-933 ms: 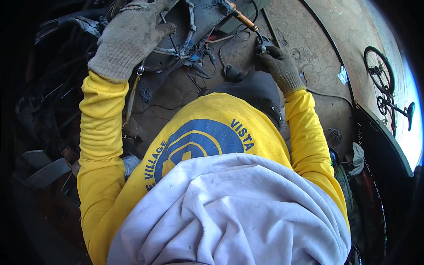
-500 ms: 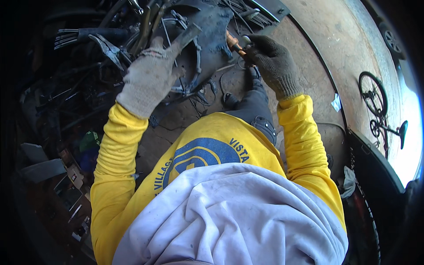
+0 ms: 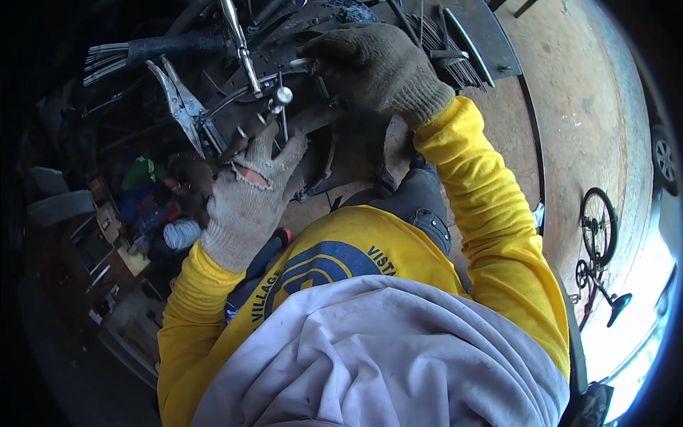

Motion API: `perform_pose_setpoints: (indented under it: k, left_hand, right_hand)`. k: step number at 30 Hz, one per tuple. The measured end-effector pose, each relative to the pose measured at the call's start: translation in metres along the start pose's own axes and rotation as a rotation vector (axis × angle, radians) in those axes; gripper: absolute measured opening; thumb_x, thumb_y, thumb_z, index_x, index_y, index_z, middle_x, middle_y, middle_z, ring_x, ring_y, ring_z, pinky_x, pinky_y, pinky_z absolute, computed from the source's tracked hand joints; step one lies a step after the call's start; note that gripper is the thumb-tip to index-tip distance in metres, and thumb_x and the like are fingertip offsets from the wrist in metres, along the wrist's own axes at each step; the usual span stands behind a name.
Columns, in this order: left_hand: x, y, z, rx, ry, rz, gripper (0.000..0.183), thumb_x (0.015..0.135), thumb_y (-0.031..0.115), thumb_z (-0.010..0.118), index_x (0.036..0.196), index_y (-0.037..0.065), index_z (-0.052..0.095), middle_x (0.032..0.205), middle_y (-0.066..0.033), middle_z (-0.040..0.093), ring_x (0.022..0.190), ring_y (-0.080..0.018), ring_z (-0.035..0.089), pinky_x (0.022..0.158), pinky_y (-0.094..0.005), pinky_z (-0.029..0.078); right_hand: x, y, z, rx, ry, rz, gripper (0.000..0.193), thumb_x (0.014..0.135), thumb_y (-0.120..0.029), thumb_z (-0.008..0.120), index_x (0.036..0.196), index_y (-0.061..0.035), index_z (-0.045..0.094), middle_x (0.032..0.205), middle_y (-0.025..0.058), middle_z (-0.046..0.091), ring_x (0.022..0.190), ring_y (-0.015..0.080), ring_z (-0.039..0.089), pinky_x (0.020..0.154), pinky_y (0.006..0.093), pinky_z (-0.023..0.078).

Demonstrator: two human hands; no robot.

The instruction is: The person holds and aligns metal pipes and plates on a workbench, using clamps to secure them and a welding tool to join the components.

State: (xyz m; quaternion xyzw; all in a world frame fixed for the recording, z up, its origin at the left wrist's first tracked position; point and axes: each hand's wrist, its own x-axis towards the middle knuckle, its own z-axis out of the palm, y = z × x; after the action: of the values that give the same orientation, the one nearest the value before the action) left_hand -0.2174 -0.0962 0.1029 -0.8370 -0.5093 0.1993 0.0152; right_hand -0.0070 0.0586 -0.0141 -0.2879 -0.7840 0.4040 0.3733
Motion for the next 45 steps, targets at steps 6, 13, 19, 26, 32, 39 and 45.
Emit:
perform_pose_setpoints:
  k: [6,13,19,26,32,39,45]
  left_hand:
    - [0.005,0.004,-0.009,-0.199,0.040,-0.062,0.062,0.084,0.028,0.072,0.143,0.017,0.056,0.135,-0.0137,0.057,0.119,-0.0337,0.062,0.095,-0.0473,0.054]
    - [0.001,0.006,-0.004,-0.175,0.027,-0.070,0.055,0.084,0.025,0.074,0.136,0.015,0.060,0.134,-0.0125,0.059,0.120,-0.0336,0.062,0.098,-0.0459,0.054]
    - [0.005,0.002,-0.007,-0.295,0.062,-0.061,0.065,0.086,0.024,0.076,0.147,0.021,0.056,0.132,-0.0095,0.061,0.112,-0.0255,0.066,0.084,-0.0379,0.058]
    - [0.004,0.005,-0.008,-0.367,0.004,-0.100,0.058,0.084,0.023,0.074,0.140,0.020,0.058,0.139,-0.0108,0.058,0.129,-0.0328,0.057,0.106,-0.0485,0.049]
    - [0.003,0.005,-0.008,-0.330,-0.106,-0.113,0.070,0.083,0.032,0.075,0.149,0.024,0.050,0.145,-0.0075,0.053,0.131,-0.0302,0.054,0.106,-0.0492,0.047]
    - [0.002,0.010,-0.004,-0.199,-0.055,-0.103,0.073,0.083,0.035,0.075,0.151,0.022,0.049,0.144,-0.0111,0.052,0.130,-0.0316,0.055,0.106,-0.0502,0.047]
    - [0.003,0.010,-0.005,-0.251,-0.046,-0.110,0.073,0.083,0.034,0.075,0.149,0.016,0.050,0.141,-0.0118,0.054,0.128,-0.0325,0.056,0.104,-0.0488,0.049]
  right_hand:
    - [0.010,0.013,0.008,-0.001,-0.082,-0.107,0.030,0.089,-0.016,0.072,0.118,-0.0086,0.075,0.104,0.0148,0.074,0.092,0.0312,0.073,0.085,0.0380,0.060]
    - [0.014,0.015,0.011,0.017,-0.092,-0.114,0.026,0.090,-0.018,0.072,0.114,-0.0089,0.077,0.101,0.0147,0.074,0.091,0.0324,0.073,0.083,0.0386,0.060]
    - [0.013,0.016,0.010,0.027,-0.061,-0.118,0.026,0.092,-0.020,0.072,0.115,-0.0087,0.075,0.100,0.0148,0.074,0.090,0.0309,0.073,0.080,0.0383,0.060]
    - [0.010,-0.033,0.006,0.562,-0.241,0.574,0.031,0.093,0.000,0.065,0.124,0.0008,0.067,0.107,0.0100,0.074,0.091,0.0158,0.071,0.083,0.0317,0.058]
    - [0.003,-0.023,0.017,0.423,-0.345,0.247,0.033,0.095,-0.029,0.069,0.123,-0.0098,0.071,0.102,0.0129,0.076,0.094,0.0264,0.073,0.088,0.0384,0.056]
    - [0.003,-0.031,0.021,0.376,-0.358,0.316,0.033,0.094,-0.025,0.067,0.124,-0.0107,0.071,0.109,0.0151,0.075,0.100,0.0315,0.072,0.089,0.0401,0.056]
    - [0.003,-0.047,0.025,0.275,-0.326,0.310,0.043,0.085,-0.009,0.065,0.127,0.0001,0.066,0.112,0.0193,0.073,0.104,0.0293,0.072,0.093,0.0378,0.056]
